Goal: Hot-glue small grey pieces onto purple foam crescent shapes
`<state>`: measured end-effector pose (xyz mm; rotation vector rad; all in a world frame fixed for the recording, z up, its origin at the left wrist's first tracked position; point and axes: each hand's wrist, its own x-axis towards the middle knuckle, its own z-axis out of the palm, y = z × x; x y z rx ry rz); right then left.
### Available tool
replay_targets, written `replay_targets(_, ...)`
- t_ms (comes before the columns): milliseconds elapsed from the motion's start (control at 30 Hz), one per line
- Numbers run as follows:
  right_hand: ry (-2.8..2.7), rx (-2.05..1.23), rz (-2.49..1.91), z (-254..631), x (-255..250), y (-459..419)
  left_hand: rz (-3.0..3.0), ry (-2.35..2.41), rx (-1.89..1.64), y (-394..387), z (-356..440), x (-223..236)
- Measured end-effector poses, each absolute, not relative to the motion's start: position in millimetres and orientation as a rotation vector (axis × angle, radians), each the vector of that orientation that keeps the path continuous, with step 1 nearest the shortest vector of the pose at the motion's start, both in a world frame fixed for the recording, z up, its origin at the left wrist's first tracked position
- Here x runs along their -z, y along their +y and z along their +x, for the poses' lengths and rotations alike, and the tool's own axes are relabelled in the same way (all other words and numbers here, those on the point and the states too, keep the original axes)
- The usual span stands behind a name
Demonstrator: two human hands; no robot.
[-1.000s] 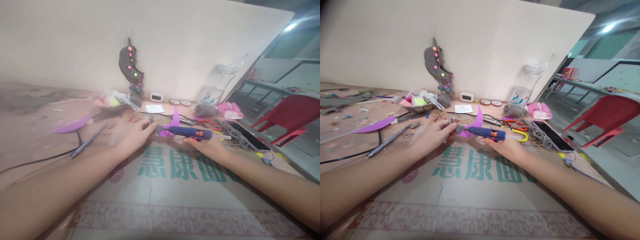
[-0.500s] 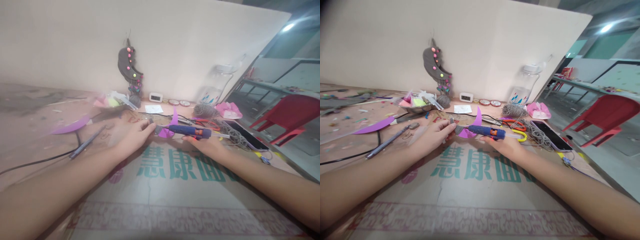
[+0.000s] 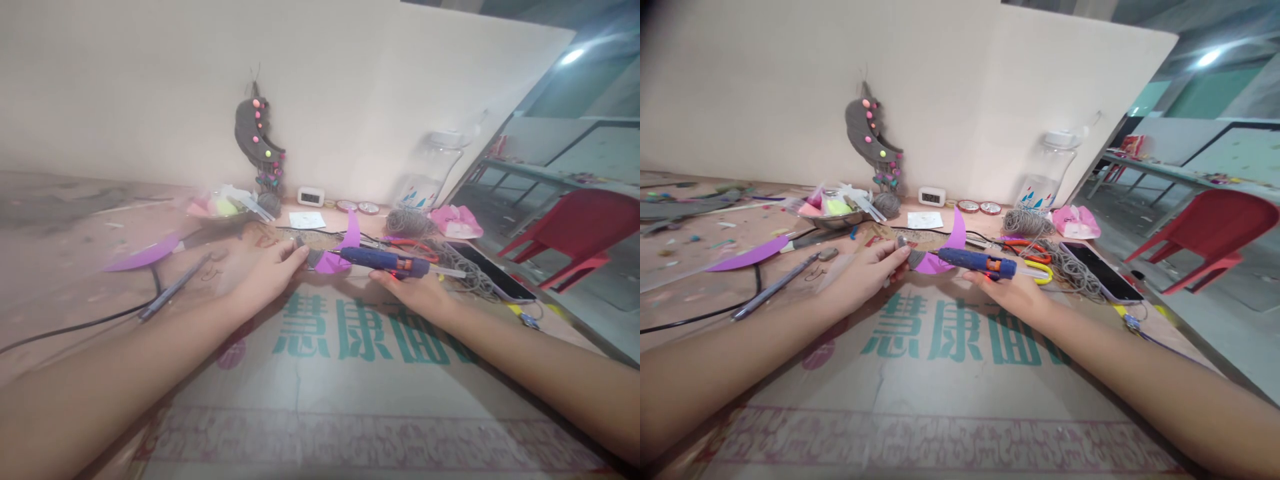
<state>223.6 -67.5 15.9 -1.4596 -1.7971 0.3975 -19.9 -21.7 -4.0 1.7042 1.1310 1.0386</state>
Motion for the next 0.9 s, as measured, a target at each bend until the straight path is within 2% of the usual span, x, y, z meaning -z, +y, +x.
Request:
replay_targets(567, -2.011, -0.545, -1.360, 222, -17, -74, 1.780, 1.166, -1.007, -21, -22, 3)
replay_targets(767, -1.773, -0.284, -1.451, 234, -23, -65, 1.823, 1.152, -0.975, -22, -22, 1)
replay_targets(900, -1.696, -0.319, -1.402, 243, -42, -47, 1.831, 1.108, -0.908, -26, -21, -5)
